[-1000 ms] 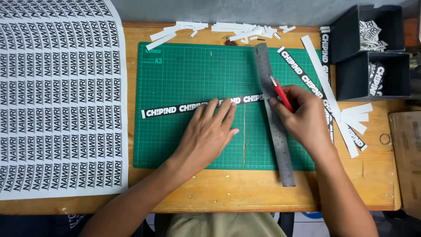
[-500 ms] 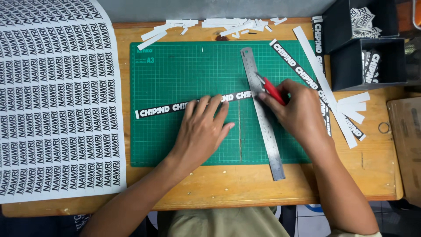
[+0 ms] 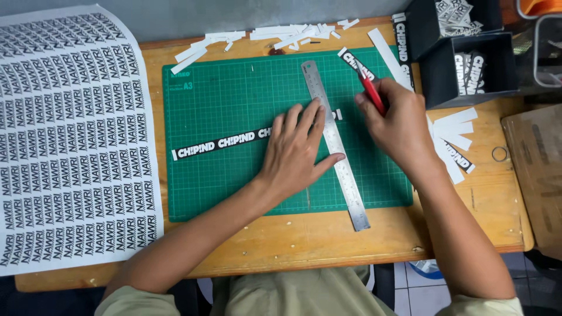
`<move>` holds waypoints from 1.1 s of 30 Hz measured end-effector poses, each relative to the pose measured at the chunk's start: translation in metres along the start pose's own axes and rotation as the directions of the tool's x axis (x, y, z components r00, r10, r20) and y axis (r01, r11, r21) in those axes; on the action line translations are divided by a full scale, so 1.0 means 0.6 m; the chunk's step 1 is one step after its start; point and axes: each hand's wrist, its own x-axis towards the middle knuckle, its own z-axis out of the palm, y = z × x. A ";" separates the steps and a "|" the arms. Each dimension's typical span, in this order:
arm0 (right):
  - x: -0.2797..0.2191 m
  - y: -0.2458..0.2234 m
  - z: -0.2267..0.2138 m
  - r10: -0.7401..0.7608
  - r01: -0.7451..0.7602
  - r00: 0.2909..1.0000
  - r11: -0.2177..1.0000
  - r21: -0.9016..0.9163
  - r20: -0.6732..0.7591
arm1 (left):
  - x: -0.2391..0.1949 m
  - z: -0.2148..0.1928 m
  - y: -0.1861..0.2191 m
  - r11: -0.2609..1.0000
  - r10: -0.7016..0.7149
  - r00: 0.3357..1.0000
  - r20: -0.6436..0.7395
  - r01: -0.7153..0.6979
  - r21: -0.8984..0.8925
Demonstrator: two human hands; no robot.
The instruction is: The person uses a red utility knife and a metal ruler to cut individual stickers from a long strip on a green cutting mat. They repeatedly align the ruler and slice along the edges to separate the stickers, then move the cut pieces aside.
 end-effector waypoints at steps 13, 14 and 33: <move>-0.028 0.005 0.023 0.034 -0.041 0.997 0.993 0.110 0.062 | 0.020 0.006 -0.017 0.997 0.038 0.999 0.034 -0.036 -0.070; -0.032 -0.003 0.021 0.047 -0.054 0.997 0.992 0.113 0.065 | 0.019 0.005 -0.016 0.997 0.031 0.999 0.031 -0.029 -0.078; -0.039 -0.028 0.004 0.081 -0.097 0.992 0.980 0.175 0.097 | 0.020 -0.003 -0.010 0.998 -0.012 0.997 0.075 0.016 -0.057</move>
